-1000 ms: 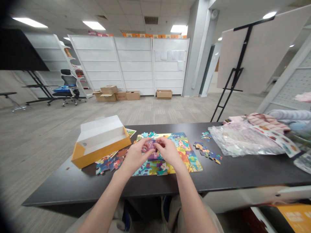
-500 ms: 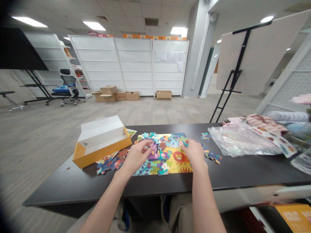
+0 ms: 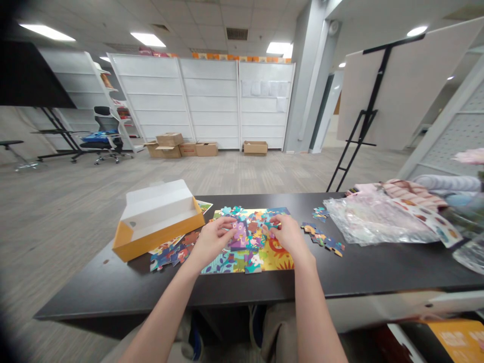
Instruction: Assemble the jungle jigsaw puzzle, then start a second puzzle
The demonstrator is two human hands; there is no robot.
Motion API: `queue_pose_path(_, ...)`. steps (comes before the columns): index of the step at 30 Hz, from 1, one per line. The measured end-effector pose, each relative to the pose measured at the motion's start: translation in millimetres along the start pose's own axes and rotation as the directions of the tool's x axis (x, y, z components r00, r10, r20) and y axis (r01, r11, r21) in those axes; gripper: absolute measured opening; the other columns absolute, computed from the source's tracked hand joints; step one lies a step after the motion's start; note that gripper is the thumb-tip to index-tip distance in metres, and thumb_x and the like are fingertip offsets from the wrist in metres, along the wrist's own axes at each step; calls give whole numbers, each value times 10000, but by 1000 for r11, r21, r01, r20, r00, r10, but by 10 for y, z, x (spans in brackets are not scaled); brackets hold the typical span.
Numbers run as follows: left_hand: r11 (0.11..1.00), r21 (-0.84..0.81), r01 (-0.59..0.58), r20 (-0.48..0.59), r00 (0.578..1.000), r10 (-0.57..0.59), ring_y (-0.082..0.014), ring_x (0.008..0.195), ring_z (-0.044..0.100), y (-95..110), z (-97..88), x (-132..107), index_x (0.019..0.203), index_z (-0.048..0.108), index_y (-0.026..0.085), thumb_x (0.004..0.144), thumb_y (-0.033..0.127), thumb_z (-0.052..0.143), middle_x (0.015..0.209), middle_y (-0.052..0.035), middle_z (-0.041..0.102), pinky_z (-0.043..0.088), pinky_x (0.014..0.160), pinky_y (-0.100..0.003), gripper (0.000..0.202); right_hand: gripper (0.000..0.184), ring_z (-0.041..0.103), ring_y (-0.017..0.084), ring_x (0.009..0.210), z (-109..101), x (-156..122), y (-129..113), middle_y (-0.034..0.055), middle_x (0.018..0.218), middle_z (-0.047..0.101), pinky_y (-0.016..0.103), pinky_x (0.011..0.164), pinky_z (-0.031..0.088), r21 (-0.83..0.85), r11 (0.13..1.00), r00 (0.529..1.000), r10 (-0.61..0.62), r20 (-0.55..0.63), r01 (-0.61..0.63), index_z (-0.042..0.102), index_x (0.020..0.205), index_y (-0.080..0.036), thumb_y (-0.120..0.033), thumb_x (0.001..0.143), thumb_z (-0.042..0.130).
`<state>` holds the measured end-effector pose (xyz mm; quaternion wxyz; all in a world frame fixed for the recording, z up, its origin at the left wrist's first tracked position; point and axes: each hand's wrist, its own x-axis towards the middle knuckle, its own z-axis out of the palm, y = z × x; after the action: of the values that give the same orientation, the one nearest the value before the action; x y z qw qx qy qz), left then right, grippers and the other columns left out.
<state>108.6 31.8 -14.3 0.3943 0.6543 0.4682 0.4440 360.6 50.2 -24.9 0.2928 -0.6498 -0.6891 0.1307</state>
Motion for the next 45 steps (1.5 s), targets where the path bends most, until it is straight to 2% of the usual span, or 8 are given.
queue_pose_path(6, 996, -79, 48, 59, 997, -43, -176, 783, 743, 52, 9, 1, 1150, 658, 147, 839, 183, 646, 996, -77, 718, 620, 710, -285, 313, 147, 720, 230, 804, -12, -26, -79, 77, 875, 777, 315, 752, 513, -19, 1000, 999, 10, 41, -9, 760, 888, -196, -209, 825, 627)
queue_pose_path(16, 1000, -17, 10, 104, 995, -8, -203, 826, 752, -16, 31, -2, 1216, 632, 160, 796, 197, 707, 962, -80, 739, 613, 743, -302, 428, 198, 714, 250, 849, -66, -29, -66, 80, 834, 786, 304, 751, 496, -151, 986, 996, -55, 76, 66, 773, 712, -233, -265, 847, 632)
queue_pose_path(21, 998, -54, -20, 120, 992, 26, -177, 755, 744, 32, 101, -11, 1198, 641, 159, 799, 201, 702, 995, -82, 720, 605, 692, -279, 406, 291, 702, 226, 905, -99, -79, -245, 83, 1024, 767, 328, 812, 524, 281, 954, 991, -125, 52, 105, 744, 1000, -206, -419, 901, 574)
queue_pose_path(23, 996, -79, -32, 140, 989, 43, -166, 734, 739, 82, 150, -26, 1181, 642, 165, 806, 189, 686, 1004, -75, 713, 599, 662, -262, 378, 368, 696, 203, 818, -109, -109, -375, 71, 955, 761, 308, 730, 529, 466, 880, 979, -166, 120, 92, 692, 1082, -193, -476, 855, 631)
queue_pose_path(26, 993, -102, -59, 125, 990, 72, -146, 754, 731, 148, 211, -49, 1240, 596, 192, 815, 154, 652, 1109, -82, 686, 600, 686, -261, 430, 440, 630, 165, 612, -176, -78, -469, 17, 715, 712, 264, 557, 460, 560, 828, 973, -147, 179, 22, 649, 1025, -181, -521, 757, 724)
queue_pose_path(32, 986, 34, -162, 9, 987, 162, -168, 940, 687, 118, 163, -46, 1361, 462, 212, 855, 165, 604, 1292, -126, 599, 594, 802, -312, 527, 482, 565, 142, 554, -546, 374, 61, 38, 668, 713, 244, 502, 377, 436, 899, 993, 83, -84, -38, 644, 901, -171, -576, 671, 768)
queue_pose_path(38, 948, 216, -233, -94, 962, 258, -194, 1024, 661, -2, 63, 4, 1347, 468, 249, 871, 182, 598, 1316, -94, 555, 562, 914, -398, 499, 465, 614, 153, 607, -553, 676, 740, 55, 724, 745, 233, 496, 385, 323, 936, 980, 88, 178, -143, 675, 905, -161, -528, 642, 786)
queue_pose_path(45, 934, 271, -232, -100, 958, 267, -181, 1010, 662, -30, 54, 44, 1337, 477, 261, 891, 187, 579, 1286, -76, 540, 551, 927, -394, 463, 350, 708, 215, 703, -376, 700, 946, 74, 778, 781, 266, 575, 493, 158, 984, 958, 40, 282, -88, 726, 852, -172, -468, 670, 778)
